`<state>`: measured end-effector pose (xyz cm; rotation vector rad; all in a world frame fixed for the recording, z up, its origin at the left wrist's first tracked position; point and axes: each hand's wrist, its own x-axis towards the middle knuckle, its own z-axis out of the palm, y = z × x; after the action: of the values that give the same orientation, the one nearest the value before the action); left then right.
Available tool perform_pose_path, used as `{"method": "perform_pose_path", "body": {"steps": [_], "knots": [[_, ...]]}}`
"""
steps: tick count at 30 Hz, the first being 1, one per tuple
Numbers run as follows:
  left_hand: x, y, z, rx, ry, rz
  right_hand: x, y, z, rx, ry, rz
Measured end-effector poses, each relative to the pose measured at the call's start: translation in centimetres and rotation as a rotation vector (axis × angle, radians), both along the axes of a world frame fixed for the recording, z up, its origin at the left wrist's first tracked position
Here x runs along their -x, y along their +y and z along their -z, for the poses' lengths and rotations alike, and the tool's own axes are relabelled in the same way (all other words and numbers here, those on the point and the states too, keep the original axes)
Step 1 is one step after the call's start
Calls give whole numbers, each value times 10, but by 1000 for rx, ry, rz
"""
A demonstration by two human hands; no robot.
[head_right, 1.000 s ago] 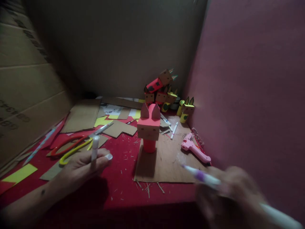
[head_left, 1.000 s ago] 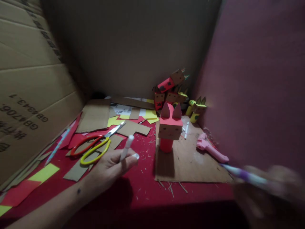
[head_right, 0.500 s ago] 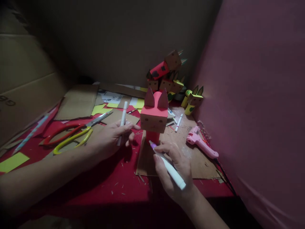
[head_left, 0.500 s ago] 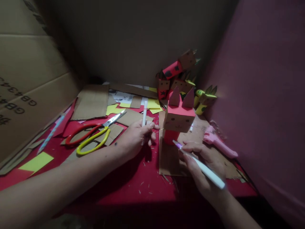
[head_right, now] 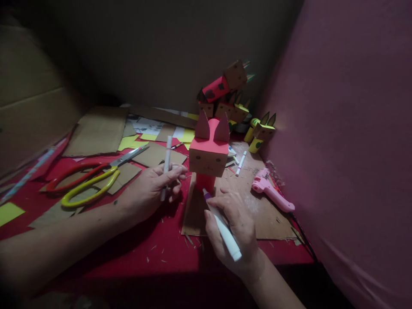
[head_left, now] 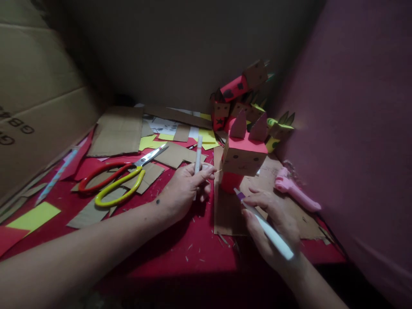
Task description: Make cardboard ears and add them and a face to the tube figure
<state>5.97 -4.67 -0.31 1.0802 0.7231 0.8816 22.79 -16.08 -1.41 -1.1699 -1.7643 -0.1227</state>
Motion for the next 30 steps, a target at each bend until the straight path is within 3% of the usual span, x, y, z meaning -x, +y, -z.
{"method": "perform_pose_path", "body": {"steps": [11,23,30], "knots": [[2,-2,4,-2,127,102,-1,-2,-1,-65,-26,13],[-1,1,8,46,45,120,1,-4,1,-121,-51,9],[-1,0,7,51,54,223,2,-1,3,-116,-96,33]]}}
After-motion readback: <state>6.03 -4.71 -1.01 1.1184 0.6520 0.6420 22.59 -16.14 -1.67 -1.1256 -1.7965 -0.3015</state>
